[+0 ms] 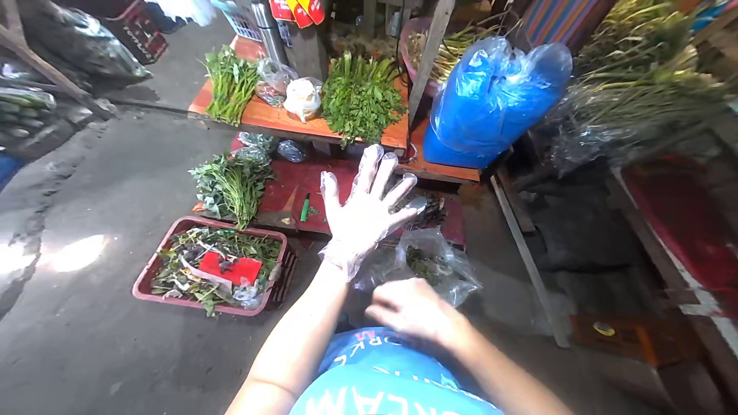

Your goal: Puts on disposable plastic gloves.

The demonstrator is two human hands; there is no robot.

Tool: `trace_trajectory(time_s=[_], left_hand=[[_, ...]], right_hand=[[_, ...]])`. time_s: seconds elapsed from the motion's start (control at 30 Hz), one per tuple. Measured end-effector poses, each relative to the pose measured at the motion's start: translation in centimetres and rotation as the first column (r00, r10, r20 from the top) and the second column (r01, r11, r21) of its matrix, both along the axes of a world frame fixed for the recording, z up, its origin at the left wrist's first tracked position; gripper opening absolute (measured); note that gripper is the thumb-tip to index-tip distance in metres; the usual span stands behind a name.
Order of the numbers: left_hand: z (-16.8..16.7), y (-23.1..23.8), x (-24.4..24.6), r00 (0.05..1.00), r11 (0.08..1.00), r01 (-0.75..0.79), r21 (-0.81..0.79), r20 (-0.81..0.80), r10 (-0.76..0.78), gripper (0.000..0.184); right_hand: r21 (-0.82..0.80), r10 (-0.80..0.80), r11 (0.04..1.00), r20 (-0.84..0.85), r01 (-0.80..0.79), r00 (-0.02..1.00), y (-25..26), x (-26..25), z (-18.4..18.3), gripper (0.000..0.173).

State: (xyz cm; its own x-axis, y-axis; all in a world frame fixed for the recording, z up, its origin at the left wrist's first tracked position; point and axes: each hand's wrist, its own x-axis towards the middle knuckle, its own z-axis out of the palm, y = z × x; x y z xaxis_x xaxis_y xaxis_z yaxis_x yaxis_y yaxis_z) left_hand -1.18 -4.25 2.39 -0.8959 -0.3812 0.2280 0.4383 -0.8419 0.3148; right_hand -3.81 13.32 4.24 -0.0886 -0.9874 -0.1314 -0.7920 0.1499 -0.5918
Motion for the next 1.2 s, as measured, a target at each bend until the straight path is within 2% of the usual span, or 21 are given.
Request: trace_trajectory(time_s=[0.03,0.1,0.17,0.2,0.27,0.37,0.43,0.57,0.63,0.7,0.73,0.77,0.8,0.83,0.87,0.9,0.93,1.0,1.03,1.07,1.2], left_hand=[[0.2,0.1,0.3,1.0,1.0,0.003,0.022,-0.012,-0.003,0.092],[0.3,0.5,0.5,1.0,0.998,-0.021,0.054,-0.017,0.022,0.091],[0.1,1.2,0.1,0.999,0.996,-0.04,0.074,-0.03,0.042,0.088],[0.2,1.7,-0.2,0.999,0.996,-0.05,0.068,-0.011,0.05,0.088],[0.1,2.4,-0.5,0.998,0.997,-0.053,0.047,0.018,0.053,0.085],[-0.3,2.8,-0.6,0.996,0.997,-0.082,-0.012,0.032,0.082,0.08],[-0.9,2.9,-0.9,0.993,0.993,-0.117,-0.006,0.034,0.117,0.077],[-1.2,2.9,-1.3,0.974,0.973,-0.219,0.067,0.081,0.213,0.072],[-1.1,2.6,-1.1,0.979,0.974,-0.2,0.102,0.052,0.196,0.071],[-0.8,2.7,-0.2,0.996,0.992,-0.082,0.097,-0.029,0.085,0.071],[-0.5,3.3,0.6,0.999,0.999,0.018,0.036,-0.05,-0.017,0.069],[0.1,4.4,1.6,0.986,0.988,0.15,-0.044,-0.061,-0.153,0.065],[1.0,5.8,2.9,0.961,0.95,0.269,-0.162,-0.025,-0.276,0.06],[1.7,7.1,4.1,0.934,0.87,0.347,-0.35,0.039,-0.356,0.054],[2.1,7.8,5.2,0.904,0.724,0.403,-0.559,0.12,-0.411,0.046],[2.0,8.1,6.0,0.892,0.526,0.378,-0.762,0.147,-0.427,0.049],[2.3,8.4,6.3,0.88,0.321,0.343,-0.883,0.182,-0.438,0.056],[3.2,8.6,6.5,0.841,0.011,0.336,-0.942,0.295,-0.454,0.067],[3.8,8.7,6.5,0.819,-0.092,0.363,-0.927,0.365,-0.442,0.068],[4.0,8.8,6.6,0.813,-0.15,0.369,-0.917,0.397,-0.426,0.07],[4.1,9.0,6.5,0.794,-0.256,0.351,-0.901,0.431,-0.428,0.071]], right_hand=[[-0.113,-0.116,0.986,0.035,0.119,0.993,0.8,-1.1,-0.4,0.03],[-0.467,-0.271,0.842,0.068,0.27,0.96,1.2,-2.5,-1.6,0.024],[-0.684,-0.302,0.678,0.075,0.269,0.95,0.1,-2.5,-1.6,0.023],[-0.725,-0.312,0.639,0.061,0.257,0.948,-0.6,-2.2,-1.4,0.023],[-0.706,-0.338,0.657,0.036,0.263,0.94,-1.7,-1.6,-1.2,0.021],[-0.482,-0.348,0.795,0.134,0.368,0.928,-2.2,-1.6,-0.2,0.015],[-0.38,-0.329,0.844,0.189,0.378,0.925,-2.1,-1.8,0.1,0.014],[-0.478,-0.284,0.817,0.153,0.322,0.947,-1.6,-0.2,-1.1,0.011],[-0.536,-0.3,0.749,0.25,0.39,0.92,-1.1,0.1,-2.0,0.014],[-0.504,-0.337,0.649,0.48,0.569,0.81,-0.1,-0.7,-3.0,0.017],[-0.417,-0.358,0.617,0.607,0.668,0.71,0.5,-1.4,-3.4,0.016],[-0.289,-0.343,0.628,0.731,0.723,0.59,1.3,-2.2,-3.7,0.013],[-0.181,-0.256,0.697,0.841,0.693,0.477,2.3,-2.9,-3.7,0.015],[-0.144,-0.122,0.807,0.908,0.573,0.401,3.2,-3.7,-3.4,0.017],[-0.11,-0.072,0.885,0.928,0.452,0.366,3.5,-4.1,-3.0,0.015],[-0.153,0.022,0.939,0.921,0.309,0.389,3.6,-4.6,-2.7,0.013],[-0.212,0.12,0.959,0.903,0.186,0.411,3.4,-4.9,-2.3,0.011],[-0.295,0.256,0.955,0.845,0.011,0.469,3.1,-5.0,-1.0,0.014],[-0.302,0.284,0.952,0.817,-0.047,0.501,3.0,-5.0,-0.1,0.015],[-0.291,0.295,0.952,0.789,-0.095,0.539,2.9,-5.0,0.7,0.016],[-0.222,0.275,0.961,0.736,-0.162,0.619,2.9,-4.8,2.3,0.019]])
